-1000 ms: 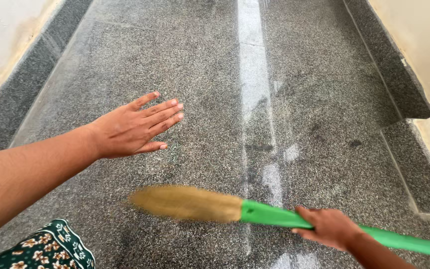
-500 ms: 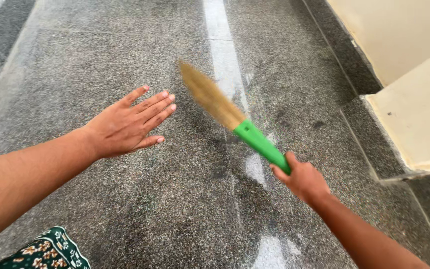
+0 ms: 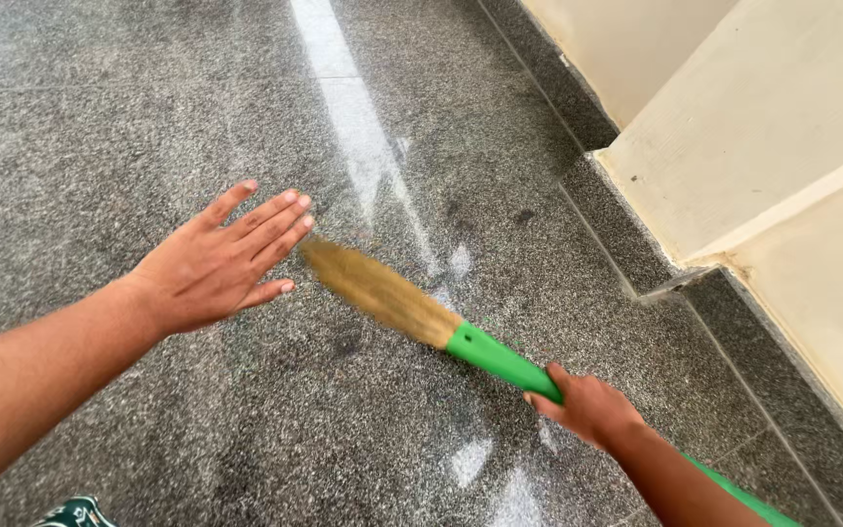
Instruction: The person sweeps the floor using a broom, moving debris along a narrow hallway and near a doorway.
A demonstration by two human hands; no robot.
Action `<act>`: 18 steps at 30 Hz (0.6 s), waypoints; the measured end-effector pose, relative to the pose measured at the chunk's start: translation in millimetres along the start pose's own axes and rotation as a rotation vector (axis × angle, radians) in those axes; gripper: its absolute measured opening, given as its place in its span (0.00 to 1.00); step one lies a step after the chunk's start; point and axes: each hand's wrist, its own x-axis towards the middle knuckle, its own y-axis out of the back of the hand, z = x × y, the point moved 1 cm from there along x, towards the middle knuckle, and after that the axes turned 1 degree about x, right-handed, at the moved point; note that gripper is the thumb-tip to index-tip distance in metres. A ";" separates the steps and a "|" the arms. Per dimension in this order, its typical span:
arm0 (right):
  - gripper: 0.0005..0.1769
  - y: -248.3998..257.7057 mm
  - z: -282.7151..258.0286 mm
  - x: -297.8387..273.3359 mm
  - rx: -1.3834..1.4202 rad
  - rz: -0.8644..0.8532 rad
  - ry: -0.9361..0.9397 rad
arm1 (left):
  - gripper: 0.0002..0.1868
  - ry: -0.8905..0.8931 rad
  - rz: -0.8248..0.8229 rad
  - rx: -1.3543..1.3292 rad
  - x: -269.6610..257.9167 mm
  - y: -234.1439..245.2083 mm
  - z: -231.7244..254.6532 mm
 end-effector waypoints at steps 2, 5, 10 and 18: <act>0.29 24.1 -23.2 15.5 0.062 0.076 0.013 | 0.39 -0.019 0.543 -0.630 3.1 -7.9 2.2; 0.29 61.7 -57.4 25.7 0.128 0.218 -0.016 | 0.39 -0.008 0.498 -0.613 7.0 -18.6 2.7; 0.28 53.4 -66.9 6.1 0.145 0.234 0.110 | 0.41 0.019 0.199 -0.260 8.0 -6.2 -1.1; 0.33 -30.5 8.5 -22.0 -0.208 0.032 0.366 | 0.43 0.007 -0.129 0.065 10.0 -6.5 4.9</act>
